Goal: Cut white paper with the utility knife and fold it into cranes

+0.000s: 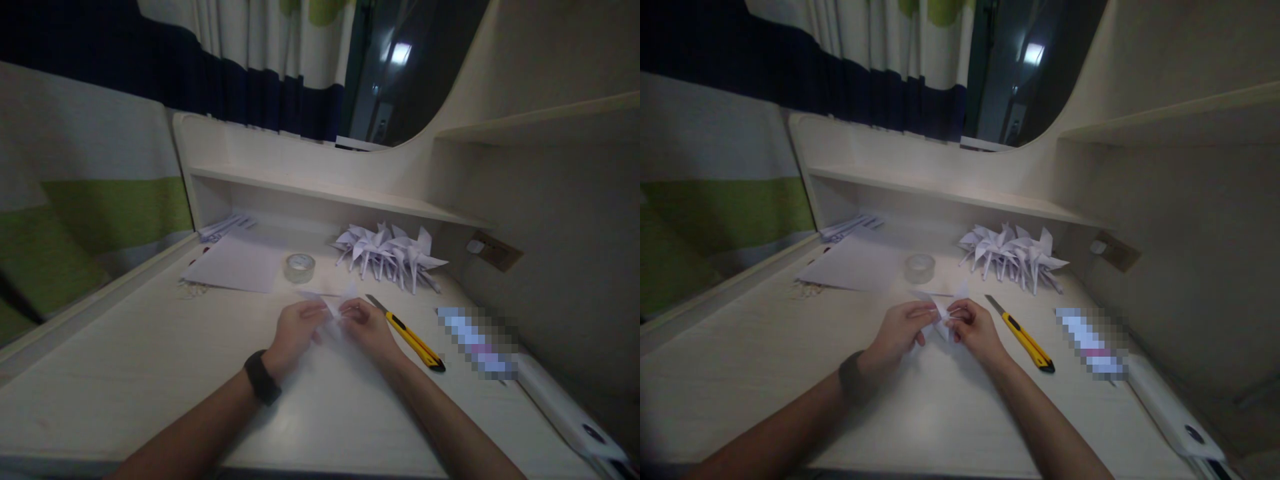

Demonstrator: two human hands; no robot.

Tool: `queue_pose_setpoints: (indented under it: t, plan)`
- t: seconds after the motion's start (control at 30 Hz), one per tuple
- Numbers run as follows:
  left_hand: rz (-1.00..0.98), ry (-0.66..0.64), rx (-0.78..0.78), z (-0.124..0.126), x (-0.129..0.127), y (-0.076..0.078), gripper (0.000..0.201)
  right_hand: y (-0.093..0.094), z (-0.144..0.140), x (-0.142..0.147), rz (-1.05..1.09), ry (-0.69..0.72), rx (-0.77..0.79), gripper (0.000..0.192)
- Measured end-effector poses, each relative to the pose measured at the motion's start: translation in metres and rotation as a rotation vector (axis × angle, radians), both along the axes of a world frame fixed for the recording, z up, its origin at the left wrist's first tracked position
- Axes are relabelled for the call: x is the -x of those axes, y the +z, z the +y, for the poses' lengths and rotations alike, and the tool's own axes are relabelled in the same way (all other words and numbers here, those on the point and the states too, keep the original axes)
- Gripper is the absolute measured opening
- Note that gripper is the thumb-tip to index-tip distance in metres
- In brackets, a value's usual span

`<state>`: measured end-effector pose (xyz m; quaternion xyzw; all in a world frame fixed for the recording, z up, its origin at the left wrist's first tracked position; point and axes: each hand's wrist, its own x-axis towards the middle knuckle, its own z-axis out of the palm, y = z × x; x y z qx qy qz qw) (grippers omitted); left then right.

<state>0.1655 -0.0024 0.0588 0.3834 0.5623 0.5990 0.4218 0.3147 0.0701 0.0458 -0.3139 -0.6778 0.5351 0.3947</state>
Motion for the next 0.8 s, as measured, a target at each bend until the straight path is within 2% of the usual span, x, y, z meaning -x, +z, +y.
queue_pose_setpoints:
  t: [0.23, 0.8]
  plan:
    - [0.028, 0.036, -0.002, 0.0003, -0.0003, -0.0015, 0.025, -0.0115, 0.0094, -0.0024, 0.092, 0.011, 0.056, 0.025]
    - [0.002, 0.032, -0.006, 0.0021, 0.0008, -0.0038, 0.025, -0.0084, 0.0064, -0.0019, 0.092, 0.026, 0.045, 0.026]
